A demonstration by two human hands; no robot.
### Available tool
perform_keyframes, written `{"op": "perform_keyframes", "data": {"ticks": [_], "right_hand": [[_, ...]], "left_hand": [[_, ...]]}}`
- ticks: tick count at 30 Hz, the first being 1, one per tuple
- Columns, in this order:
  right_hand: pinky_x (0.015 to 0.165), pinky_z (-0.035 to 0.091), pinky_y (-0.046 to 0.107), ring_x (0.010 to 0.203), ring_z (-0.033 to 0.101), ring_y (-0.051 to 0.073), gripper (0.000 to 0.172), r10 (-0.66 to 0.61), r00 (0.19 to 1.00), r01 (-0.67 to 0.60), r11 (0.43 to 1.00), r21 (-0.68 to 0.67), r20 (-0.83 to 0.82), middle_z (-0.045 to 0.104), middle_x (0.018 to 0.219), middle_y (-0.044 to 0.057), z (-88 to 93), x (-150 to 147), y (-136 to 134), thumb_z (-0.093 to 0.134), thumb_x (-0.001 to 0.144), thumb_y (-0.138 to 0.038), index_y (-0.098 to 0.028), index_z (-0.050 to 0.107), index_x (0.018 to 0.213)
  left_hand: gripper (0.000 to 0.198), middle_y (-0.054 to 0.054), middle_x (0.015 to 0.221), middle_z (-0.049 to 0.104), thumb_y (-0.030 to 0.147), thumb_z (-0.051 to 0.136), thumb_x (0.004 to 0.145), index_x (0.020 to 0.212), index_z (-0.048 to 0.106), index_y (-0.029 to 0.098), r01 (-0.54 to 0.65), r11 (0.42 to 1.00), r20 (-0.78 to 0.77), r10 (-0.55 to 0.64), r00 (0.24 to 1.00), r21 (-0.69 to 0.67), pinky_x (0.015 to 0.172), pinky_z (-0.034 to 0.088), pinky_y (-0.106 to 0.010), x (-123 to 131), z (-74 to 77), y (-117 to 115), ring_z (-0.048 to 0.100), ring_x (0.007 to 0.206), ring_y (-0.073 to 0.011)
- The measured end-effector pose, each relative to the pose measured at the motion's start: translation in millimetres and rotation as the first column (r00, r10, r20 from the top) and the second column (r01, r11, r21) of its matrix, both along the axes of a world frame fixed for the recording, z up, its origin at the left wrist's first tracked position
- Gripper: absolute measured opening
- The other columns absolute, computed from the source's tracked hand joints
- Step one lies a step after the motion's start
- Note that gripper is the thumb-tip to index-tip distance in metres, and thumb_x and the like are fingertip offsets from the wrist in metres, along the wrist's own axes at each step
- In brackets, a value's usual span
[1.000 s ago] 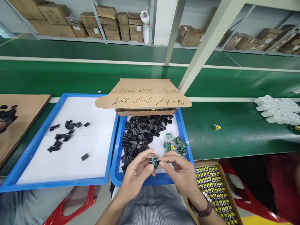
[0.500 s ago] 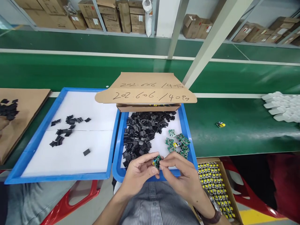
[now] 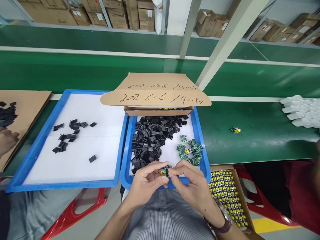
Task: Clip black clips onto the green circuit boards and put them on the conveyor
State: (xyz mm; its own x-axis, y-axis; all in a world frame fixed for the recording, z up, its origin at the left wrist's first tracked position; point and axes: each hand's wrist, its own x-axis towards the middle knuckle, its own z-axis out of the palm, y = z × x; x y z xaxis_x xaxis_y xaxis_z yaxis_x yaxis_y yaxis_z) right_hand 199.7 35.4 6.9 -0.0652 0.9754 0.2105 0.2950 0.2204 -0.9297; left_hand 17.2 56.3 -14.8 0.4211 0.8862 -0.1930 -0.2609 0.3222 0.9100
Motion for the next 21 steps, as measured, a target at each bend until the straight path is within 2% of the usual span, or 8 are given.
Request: {"op": "perform_keyframes", "data": {"ticks": [5,9,11,14,17,21], "right_hand": [[0.065,0.047,0.028,0.069,0.059,0.014,0.014,-0.026,0.999,0.026,1.0,-0.002,-0.025,0.063,0.075,-0.001,-6.8,-1,1,0.066,0.093,-0.011,-0.023,0.072,0.095],[0.064,0.046,0.028,0.07,0.06,0.014,0.015,0.046,0.999,-0.045,0.999,0.026,-0.022,0.065,0.078,0.0,-13.0,5,3,0.065,0.093,-0.01,-0.022,0.074,0.095],[0.065,0.047,0.029,0.07,0.06,0.014,0.013,0.063,0.996,-0.065,0.997,-0.032,-0.07,0.066,0.078,0.001,-15.3,8,4,0.066,0.092,-0.012,-0.022,0.075,0.092],[0.065,0.047,0.029,0.069,0.06,0.014,0.011,0.014,0.987,-0.04,0.986,-0.164,-0.159,0.066,0.075,0.0,-17.8,8,5,0.068,0.09,-0.014,-0.022,0.075,0.086],[0.064,0.047,0.029,0.068,0.06,0.014,0.01,-0.033,0.979,-0.012,0.976,-0.216,-0.203,0.066,0.074,0.0,-21.4,3,3,0.069,0.089,-0.015,-0.022,0.075,0.083],[0.06,0.052,0.027,0.064,0.063,0.013,0.004,-0.061,0.916,-0.085,0.936,-0.342,-0.396,0.068,0.077,0.0,-29.9,1,1,0.074,0.088,-0.023,-0.022,0.077,0.086]], "left_hand": [[0.036,-0.002,0.099,0.066,0.018,0.078,0.086,0.12,0.076,0.031,-0.023,0.999,-0.039,0.024,0.999,0.025,0.064,0.061,-0.023,-1,-0.7,-2,0.07,0.067,-0.0096],[0.034,0.001,0.087,0.065,0.018,0.078,0.086,0.119,0.077,0.029,-0.031,0.999,-0.025,0.031,0.999,-0.013,0.061,0.061,-0.023,1,-1.9,-2,0.068,0.062,-0.0091],[0.033,0.001,0.085,0.064,0.019,0.078,0.086,0.118,0.077,0.029,-0.034,0.999,-0.029,0.034,0.999,-0.008,0.06,0.061,-0.023,2,-2.5,-2,0.068,0.061,-0.0088],[0.033,0.0,0.092,0.063,0.02,0.077,0.087,0.119,0.077,0.029,-0.02,0.999,-0.071,0.023,0.997,0.034,0.062,0.061,-0.024,3,-3.9,-3,0.068,0.063,-0.009],[0.034,0.0,0.094,0.063,0.02,0.076,0.088,0.12,0.076,0.031,0.003,0.998,-0.12,0.005,0.993,0.064,0.062,0.061,-0.025,1,-6.6,-4,0.068,0.064,-0.0094],[0.035,-0.001,0.092,0.063,0.023,0.073,0.092,0.125,0.073,0.033,0.019,0.99,-0.211,0.012,0.977,0.14,0.065,0.062,-0.027,0,-9.6,-6,0.069,0.07,-0.0117]]}}
